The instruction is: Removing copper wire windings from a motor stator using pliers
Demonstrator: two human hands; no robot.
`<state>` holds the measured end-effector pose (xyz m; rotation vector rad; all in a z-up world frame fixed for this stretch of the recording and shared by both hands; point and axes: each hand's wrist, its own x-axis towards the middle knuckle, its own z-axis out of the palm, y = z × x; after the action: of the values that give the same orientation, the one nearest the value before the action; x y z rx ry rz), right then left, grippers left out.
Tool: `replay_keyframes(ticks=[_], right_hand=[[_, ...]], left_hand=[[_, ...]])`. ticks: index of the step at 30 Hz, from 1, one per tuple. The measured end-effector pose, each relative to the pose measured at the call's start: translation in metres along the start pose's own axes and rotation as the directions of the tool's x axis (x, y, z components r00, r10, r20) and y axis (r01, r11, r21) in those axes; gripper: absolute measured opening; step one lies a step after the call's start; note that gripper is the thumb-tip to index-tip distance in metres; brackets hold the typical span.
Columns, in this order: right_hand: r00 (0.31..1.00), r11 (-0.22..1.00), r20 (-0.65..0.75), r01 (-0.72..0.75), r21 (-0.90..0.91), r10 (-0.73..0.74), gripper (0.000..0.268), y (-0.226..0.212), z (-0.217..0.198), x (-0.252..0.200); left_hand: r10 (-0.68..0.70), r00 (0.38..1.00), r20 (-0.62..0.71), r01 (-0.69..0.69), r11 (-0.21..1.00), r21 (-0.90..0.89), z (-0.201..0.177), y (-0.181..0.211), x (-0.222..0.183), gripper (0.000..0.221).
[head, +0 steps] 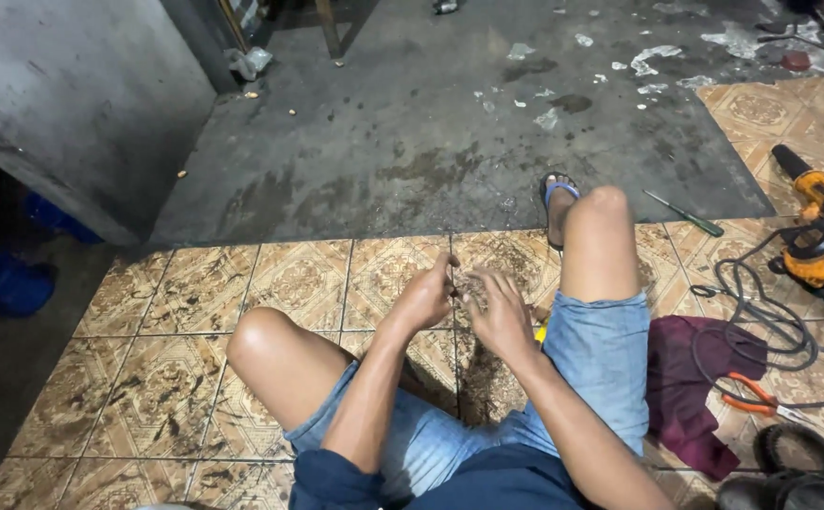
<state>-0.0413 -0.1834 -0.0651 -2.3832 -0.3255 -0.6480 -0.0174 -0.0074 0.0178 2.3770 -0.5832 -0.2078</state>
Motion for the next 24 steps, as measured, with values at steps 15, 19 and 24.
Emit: replay_keyframes(ticks=[15, 19, 24], right_hand=[[0.909, 0.954, 0.333, -0.289, 0.076, 0.249, 0.066, 0.009, 0.037, -0.017], [0.919, 0.886, 0.326, -0.329, 0.326, 0.221, 0.056, 0.004, 0.036, -0.016], [0.951, 0.850, 0.256, -0.275, 0.448, 0.173, 0.045, 0.002, 0.040, -0.013]], left_hand=[[0.207, 0.971, -0.122, -0.215, 0.975, -0.061, 0.006, 0.023, -0.007, 0.032], [0.219, 0.970, -0.105, -0.230, 0.968, -0.106, 0.004, 0.028, -0.015, 0.029], [0.275, 0.959, -0.071, -0.281, 0.955, -0.095, 0.004, 0.029, -0.019, 0.030]])
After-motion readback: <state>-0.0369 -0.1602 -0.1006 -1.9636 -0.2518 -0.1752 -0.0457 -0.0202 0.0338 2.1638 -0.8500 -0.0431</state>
